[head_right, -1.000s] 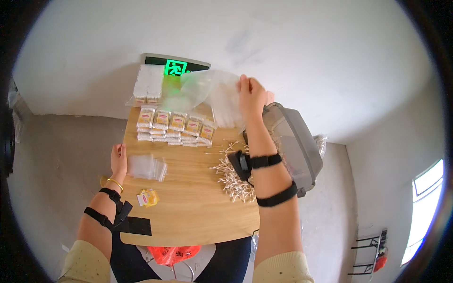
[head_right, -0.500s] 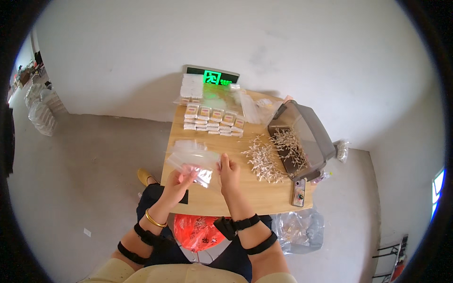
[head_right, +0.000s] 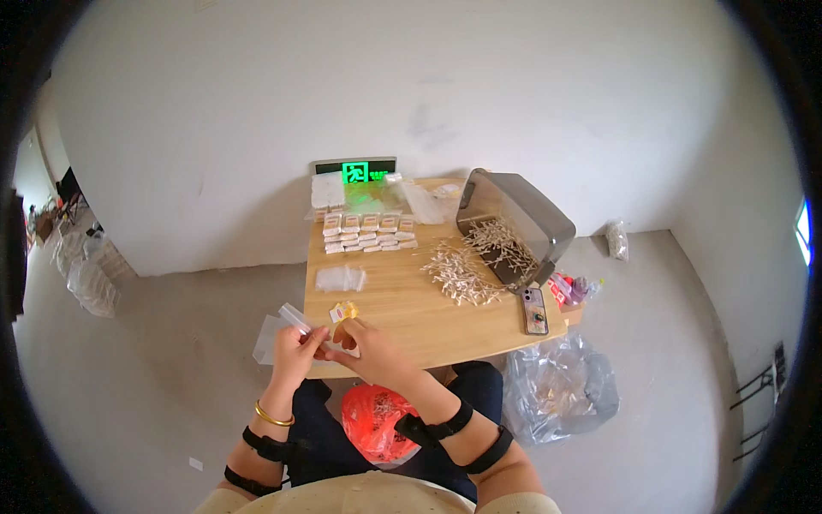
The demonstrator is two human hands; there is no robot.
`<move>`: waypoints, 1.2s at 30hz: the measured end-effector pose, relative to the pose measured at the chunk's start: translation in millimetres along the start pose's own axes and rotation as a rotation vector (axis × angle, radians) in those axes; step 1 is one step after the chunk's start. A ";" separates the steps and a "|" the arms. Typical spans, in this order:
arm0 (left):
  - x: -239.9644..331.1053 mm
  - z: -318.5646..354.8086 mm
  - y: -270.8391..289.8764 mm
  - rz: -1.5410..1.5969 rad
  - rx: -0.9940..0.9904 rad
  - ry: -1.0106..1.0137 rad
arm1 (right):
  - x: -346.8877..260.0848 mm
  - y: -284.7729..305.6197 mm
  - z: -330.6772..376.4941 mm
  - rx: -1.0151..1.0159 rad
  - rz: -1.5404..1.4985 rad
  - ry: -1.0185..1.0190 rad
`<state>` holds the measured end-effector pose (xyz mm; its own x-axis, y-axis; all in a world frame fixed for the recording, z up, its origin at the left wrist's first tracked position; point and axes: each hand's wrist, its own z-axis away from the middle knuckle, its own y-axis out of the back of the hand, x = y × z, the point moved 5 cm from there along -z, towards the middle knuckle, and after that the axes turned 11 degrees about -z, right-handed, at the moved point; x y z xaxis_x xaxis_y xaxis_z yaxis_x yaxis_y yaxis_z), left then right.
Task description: Sorting cotton swabs and placing them into small plastic bags for packaging.
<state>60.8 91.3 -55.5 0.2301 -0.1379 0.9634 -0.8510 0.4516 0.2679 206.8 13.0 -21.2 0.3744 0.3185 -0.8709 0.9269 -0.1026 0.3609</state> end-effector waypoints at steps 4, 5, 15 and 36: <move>-6.8 4.4 -19.2 0.023 -0.081 -0.008 | -2.3 1.9 19.3 0.105 0.244 0.068; -5.6 8.0 -22.9 0.071 -0.124 -0.002 | -6.3 2.2 24.0 0.110 0.282 0.073; 0.9 37.4 -28.5 -0.007 -0.168 -0.060 | -19.7 -1.2 47.8 0.121 0.314 0.043; 18.9 56.0 -42.3 -0.002 -0.177 -0.230 | -18.7 0.8 63.6 0.045 -0.189 -0.060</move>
<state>74.6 20.2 -49.4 0.1011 -0.3263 0.9398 -0.7507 0.5949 0.2873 202.3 -52.9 -25.8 0.1927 0.2799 -0.9405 0.9806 -0.0887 0.1746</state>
